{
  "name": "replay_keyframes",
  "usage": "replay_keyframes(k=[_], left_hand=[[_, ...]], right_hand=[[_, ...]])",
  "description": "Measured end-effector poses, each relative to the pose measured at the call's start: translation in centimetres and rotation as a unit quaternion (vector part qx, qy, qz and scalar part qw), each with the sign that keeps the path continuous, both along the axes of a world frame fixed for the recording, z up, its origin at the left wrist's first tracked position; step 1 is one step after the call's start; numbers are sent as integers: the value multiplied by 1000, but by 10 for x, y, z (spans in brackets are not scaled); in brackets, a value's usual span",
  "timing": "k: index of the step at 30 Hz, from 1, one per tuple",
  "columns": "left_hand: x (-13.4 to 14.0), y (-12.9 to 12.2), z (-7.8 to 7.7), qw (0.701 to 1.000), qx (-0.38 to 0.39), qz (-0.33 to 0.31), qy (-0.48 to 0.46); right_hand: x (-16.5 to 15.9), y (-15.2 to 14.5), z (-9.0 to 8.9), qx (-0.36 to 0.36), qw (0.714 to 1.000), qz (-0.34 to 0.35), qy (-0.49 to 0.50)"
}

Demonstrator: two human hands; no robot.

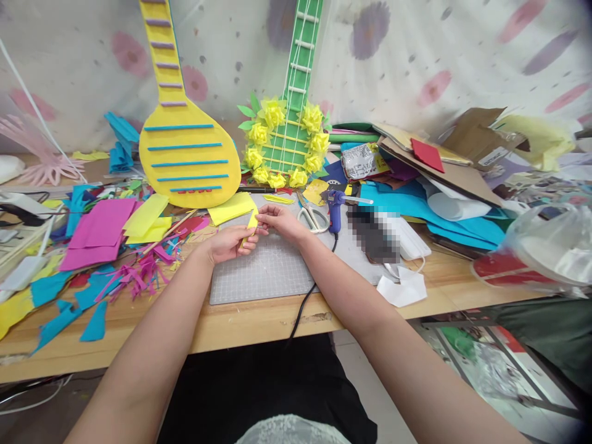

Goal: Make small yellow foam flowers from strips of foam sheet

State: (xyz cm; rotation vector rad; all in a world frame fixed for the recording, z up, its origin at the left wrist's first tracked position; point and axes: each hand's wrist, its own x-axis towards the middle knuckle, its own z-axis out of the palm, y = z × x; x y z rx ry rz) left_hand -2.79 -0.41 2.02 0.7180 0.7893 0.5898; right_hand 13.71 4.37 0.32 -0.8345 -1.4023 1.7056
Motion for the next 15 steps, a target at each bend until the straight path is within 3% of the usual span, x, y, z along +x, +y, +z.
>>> replay_keyframes(k=[7,15], left_hand=[[3,-1,-2,1000,18,3,6],[4,0,-3,1000,15,10,14]], right_hand=[[0,-2,2,5,999,29,-32],[0,-2,4,9,999,3,-30]])
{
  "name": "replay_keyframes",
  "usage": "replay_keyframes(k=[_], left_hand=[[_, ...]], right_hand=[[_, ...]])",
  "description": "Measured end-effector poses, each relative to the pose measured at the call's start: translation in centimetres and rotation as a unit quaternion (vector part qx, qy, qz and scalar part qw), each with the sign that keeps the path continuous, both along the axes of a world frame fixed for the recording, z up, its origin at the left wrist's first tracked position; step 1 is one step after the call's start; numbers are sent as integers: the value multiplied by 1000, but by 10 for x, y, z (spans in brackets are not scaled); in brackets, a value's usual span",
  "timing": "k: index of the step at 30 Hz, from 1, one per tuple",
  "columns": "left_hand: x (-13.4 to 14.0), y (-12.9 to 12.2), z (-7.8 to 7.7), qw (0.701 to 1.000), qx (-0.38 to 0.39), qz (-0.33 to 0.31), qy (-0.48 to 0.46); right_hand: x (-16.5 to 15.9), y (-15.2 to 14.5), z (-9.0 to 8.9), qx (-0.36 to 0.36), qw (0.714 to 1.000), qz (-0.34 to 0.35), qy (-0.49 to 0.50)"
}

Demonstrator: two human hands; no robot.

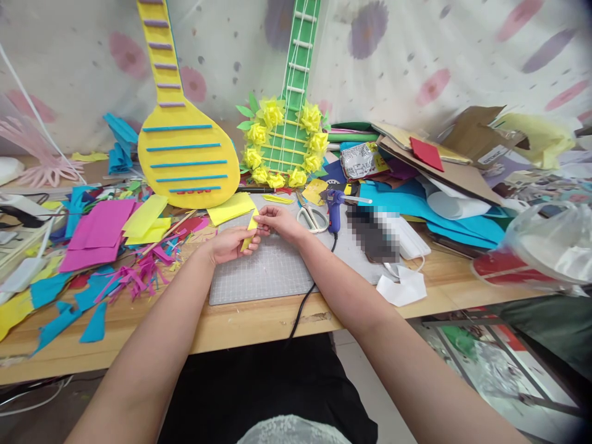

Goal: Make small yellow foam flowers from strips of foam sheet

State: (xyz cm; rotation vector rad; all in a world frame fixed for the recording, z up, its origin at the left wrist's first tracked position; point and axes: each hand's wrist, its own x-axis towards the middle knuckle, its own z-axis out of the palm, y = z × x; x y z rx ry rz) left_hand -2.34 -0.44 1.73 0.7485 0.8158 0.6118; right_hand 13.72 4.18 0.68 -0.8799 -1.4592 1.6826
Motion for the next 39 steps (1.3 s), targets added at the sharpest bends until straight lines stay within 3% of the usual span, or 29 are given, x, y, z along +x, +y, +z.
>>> replay_keyframes(k=[11,16,23,32,39], left_hand=[[0,-2,5,998,39,2,47],[6,-3,7,993,56,41,93],[13,-2,1,987,80,96,98],[18,-1,2,989,69,86,98],[19,-2,7,991,44,74,103]], right_hand=[[-2,1,0,14,999,-35,-7],[-5,0,-2,15,998,-57,-21],[-8,-4,-4,13,999,25,-21],[-15,1,-5,-71,996,-40,34],[-16,6,-1,-80,990,-111,43]])
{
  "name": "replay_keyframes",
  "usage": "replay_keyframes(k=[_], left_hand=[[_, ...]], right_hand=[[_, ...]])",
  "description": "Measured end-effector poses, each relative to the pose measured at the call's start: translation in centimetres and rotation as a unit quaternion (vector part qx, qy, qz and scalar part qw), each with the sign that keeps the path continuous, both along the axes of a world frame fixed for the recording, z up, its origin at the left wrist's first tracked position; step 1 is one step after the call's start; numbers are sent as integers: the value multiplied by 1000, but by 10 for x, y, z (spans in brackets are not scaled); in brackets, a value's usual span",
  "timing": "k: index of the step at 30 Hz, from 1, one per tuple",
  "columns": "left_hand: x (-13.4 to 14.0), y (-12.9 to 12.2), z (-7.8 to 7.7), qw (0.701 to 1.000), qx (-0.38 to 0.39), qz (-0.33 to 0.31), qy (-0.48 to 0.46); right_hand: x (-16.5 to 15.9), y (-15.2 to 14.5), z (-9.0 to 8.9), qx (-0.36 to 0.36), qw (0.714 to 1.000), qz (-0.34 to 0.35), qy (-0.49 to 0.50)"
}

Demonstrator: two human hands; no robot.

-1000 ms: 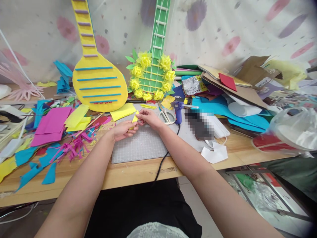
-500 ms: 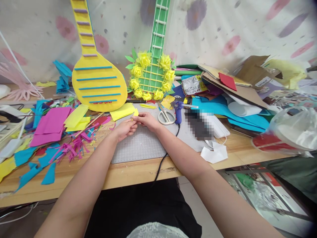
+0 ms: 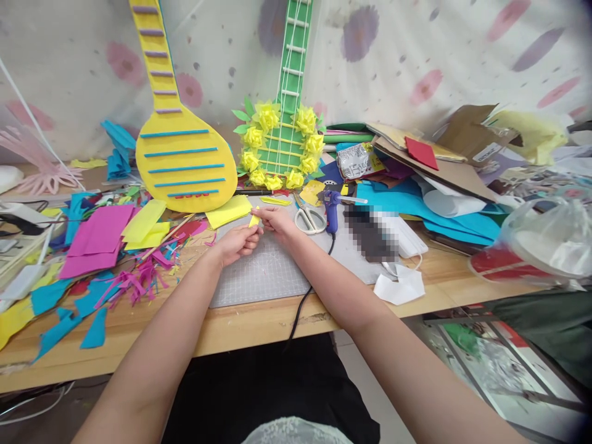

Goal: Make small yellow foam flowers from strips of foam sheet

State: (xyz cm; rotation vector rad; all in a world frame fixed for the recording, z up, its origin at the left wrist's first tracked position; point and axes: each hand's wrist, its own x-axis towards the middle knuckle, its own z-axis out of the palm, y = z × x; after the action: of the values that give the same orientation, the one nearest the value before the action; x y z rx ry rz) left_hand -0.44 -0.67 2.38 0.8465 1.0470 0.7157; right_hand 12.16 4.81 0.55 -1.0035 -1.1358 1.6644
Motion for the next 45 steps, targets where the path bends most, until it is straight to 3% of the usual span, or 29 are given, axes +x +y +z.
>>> replay_keyframes(k=[4,6,9,12,14,17,19,21,22,24,26,28,29,31,34,39,45], left_hand=[[0,-2,-4,1000,-9,1,-3],[-1,-2,-6,1000,-6,12,-26],[-2,1,-8,996,2,62,-69],[-4,5,-10,987,11,124,-100],[-5,7,-10,981,17,155,-115],[-6,8,-10,975,21,176,-131],[-7,8,-10,974,25,182,-134],[-7,7,-8,972,29,190,-135],[-6,7,-7,970,31,198,-138],[-6,7,-6,964,39,215,-149],[-6,7,-6,958,47,234,-159],[-5,8,-6,953,54,250,-160],[-4,8,-7,952,61,257,-155],[-2,8,-9,949,83,269,-144],[2,7,-10,943,132,278,-128],[5,7,-15,939,161,297,-62],[6,7,-20,937,170,304,45]], right_hand=[[14,14,7,60,987,-100,-108],[27,25,9,140,951,-168,-219],[44,41,13,263,843,-153,-443],[49,47,15,349,718,-52,-599],[46,48,15,369,654,2,-660],[39,48,14,375,596,37,-709],[37,49,14,373,588,44,-716],[37,49,15,361,615,27,-701],[37,49,17,351,644,7,-680],[37,44,20,311,736,-50,-599],[34,35,24,236,853,-90,-456],[29,23,26,125,952,-67,-270],[25,16,26,70,980,-18,-186],[18,4,24,-6,996,46,-76],[10,-8,17,-43,998,50,-19],[3,-12,7,-55,998,33,3],[0,-12,6,-20,998,43,-27]])
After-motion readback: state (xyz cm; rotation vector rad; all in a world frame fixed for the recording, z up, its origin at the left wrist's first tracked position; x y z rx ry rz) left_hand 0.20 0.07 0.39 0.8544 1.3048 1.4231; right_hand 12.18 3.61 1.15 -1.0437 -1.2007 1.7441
